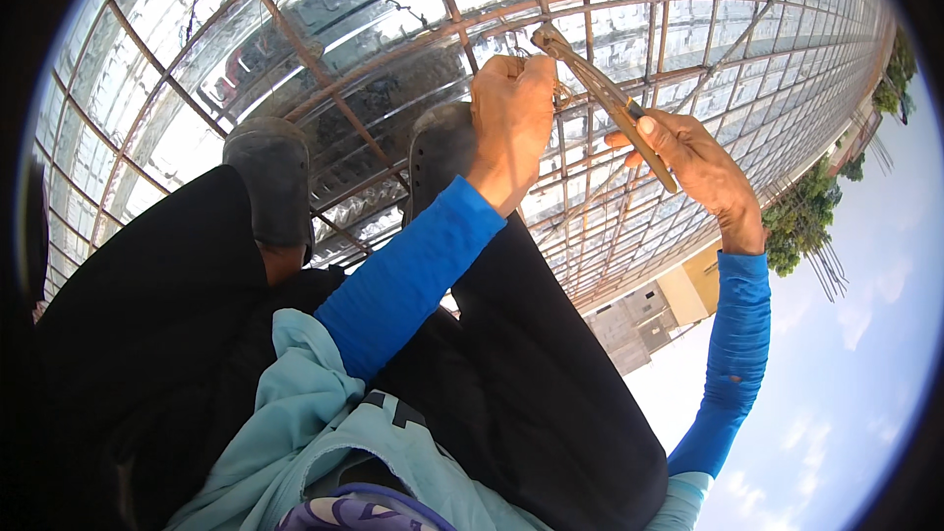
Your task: The person uses pliers to twist wire ties around intersecting metal rods, securing a large metal grid structure. The person repeatedly positions, twists, and tightens wire ties at multiple joints to assemble the grid.
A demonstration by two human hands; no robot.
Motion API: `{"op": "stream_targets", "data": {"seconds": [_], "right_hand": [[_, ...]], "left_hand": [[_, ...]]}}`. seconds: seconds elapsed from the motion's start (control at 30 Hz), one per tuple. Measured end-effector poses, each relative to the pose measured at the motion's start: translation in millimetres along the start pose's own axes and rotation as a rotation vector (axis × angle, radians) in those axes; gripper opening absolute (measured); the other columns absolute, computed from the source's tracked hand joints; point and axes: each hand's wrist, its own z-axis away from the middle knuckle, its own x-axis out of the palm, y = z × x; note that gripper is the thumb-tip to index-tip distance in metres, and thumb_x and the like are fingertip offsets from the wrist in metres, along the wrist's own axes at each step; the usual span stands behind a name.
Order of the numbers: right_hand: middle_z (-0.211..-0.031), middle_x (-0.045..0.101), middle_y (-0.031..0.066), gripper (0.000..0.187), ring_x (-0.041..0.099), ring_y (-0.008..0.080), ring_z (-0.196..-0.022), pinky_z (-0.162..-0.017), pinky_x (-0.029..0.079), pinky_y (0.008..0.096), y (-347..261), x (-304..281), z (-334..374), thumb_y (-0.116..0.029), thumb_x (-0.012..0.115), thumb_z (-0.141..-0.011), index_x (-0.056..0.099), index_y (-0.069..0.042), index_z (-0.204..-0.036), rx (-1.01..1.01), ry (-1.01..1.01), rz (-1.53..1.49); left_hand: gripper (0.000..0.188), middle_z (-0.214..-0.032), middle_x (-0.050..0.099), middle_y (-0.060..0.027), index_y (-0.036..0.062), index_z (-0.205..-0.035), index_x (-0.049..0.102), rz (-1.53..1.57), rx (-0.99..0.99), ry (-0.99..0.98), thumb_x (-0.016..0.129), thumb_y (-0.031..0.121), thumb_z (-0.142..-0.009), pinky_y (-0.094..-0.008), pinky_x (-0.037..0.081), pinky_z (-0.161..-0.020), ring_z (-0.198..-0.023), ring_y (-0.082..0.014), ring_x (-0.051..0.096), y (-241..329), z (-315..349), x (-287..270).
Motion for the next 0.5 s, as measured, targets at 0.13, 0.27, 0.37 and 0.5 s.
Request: {"op": "stream_targets", "data": {"seconds": [0.13, 0.27, 0.37, 0.5], "right_hand": [[-0.109, 0.078, 0.0114, 0.071, 0.070, 0.0166, -0.081, -0.070, 0.059, 0.0322, -12, 5, 1, -0.063, 0.048, -0.107, 0.064, -0.003, -0.143, 0.036, 0.035, -0.037], [-0.102, 0.077, 0.0089, 0.070, 0.066, 0.0126, -0.073, -0.063, 0.057, 0.0289, -13, 11, -1, -0.062, 0.049, -0.108, 0.063, -0.003, -0.144, 0.015, 0.067, -0.019], [-0.094, 0.074, 0.0063, 0.068, 0.063, 0.0109, -0.068, -0.058, 0.054, 0.0279, -12, 12, -4, -0.060, 0.049, -0.108, 0.062, -0.003, -0.144, 0.020, 0.110, 0.039], [-0.084, 0.069, 0.0045, 0.061, 0.058, 0.0099, -0.062, -0.054, 0.050, 0.0274, -10, 19, -5, -0.053, 0.052, -0.110, 0.061, -0.005, -0.147, -0.003, 0.118, 0.056]], "left_hand": [[0.029, -0.080, 0.065, -0.0196, -0.0094, -0.100, 0.056, 0.049, 0.004, -0.054, 0.060, 0.019, -0.095, -0.0465, 0.052, -0.076, -0.076, -0.0324, 0.065, 1, 5, 2], [0.023, -0.084, 0.061, -0.0197, -0.0098, -0.108, 0.049, 0.164, 0.011, -0.056, 0.052, 0.012, -0.100, -0.0443, 0.050, -0.079, -0.081, -0.0302, 0.062, -10, 10, 9], [0.022, -0.087, 0.060, -0.0201, -0.0095, -0.108, 0.049, 0.209, 0.028, -0.031, 0.050, 0.011, -0.101, -0.0429, 0.049, -0.080, -0.083, -0.0272, 0.059, -13, 10, 12], [0.022, -0.087, 0.059, -0.0190, -0.0091, -0.106, 0.050, 0.255, 0.010, -0.041, 0.049, 0.012, -0.101, -0.0425, 0.049, -0.080, -0.082, -0.0256, 0.057, -13, 10, 10]]}}
